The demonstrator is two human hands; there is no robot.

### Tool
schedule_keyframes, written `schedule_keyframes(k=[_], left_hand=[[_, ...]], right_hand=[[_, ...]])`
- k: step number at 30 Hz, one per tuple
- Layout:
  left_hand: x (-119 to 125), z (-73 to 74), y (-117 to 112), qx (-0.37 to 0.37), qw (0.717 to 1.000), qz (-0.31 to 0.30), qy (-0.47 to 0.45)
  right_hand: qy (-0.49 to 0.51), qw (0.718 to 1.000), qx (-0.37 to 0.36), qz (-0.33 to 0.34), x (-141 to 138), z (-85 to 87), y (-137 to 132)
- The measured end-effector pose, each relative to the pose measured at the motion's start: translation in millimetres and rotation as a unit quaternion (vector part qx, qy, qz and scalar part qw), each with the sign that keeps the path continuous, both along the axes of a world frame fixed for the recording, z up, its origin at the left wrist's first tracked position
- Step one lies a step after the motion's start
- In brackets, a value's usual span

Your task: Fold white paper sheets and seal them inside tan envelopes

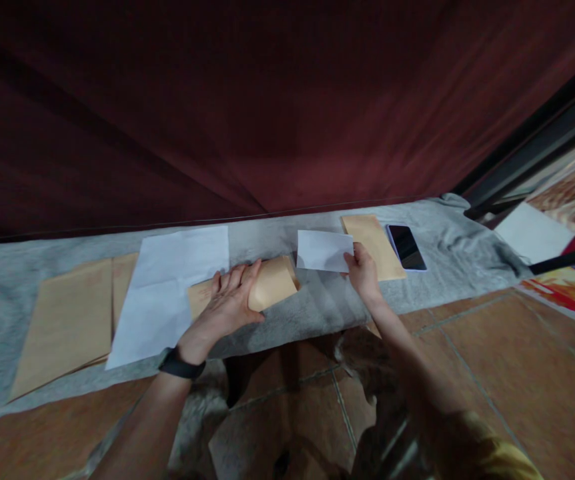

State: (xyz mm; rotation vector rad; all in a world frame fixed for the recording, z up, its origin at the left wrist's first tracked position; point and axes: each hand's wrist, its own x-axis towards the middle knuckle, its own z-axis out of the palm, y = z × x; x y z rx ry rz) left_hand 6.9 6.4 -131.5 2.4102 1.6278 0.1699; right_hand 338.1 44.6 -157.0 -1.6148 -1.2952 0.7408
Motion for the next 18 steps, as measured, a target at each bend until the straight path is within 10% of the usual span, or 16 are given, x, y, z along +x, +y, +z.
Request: schedule_keyframes(k=[8,18], left_hand=[[2.6,0.5,2.0,0.005,1.000,0.003,-0.006],[6.9,4.4,2.5,0.057,0.998,-0.001,0.017]], right_hand=[[0.119,0.993,0.011,0.018,9.3,9.0,3.2],[0.033,0.994,-0.024,0.098,13.2,-8.1,3.2]])
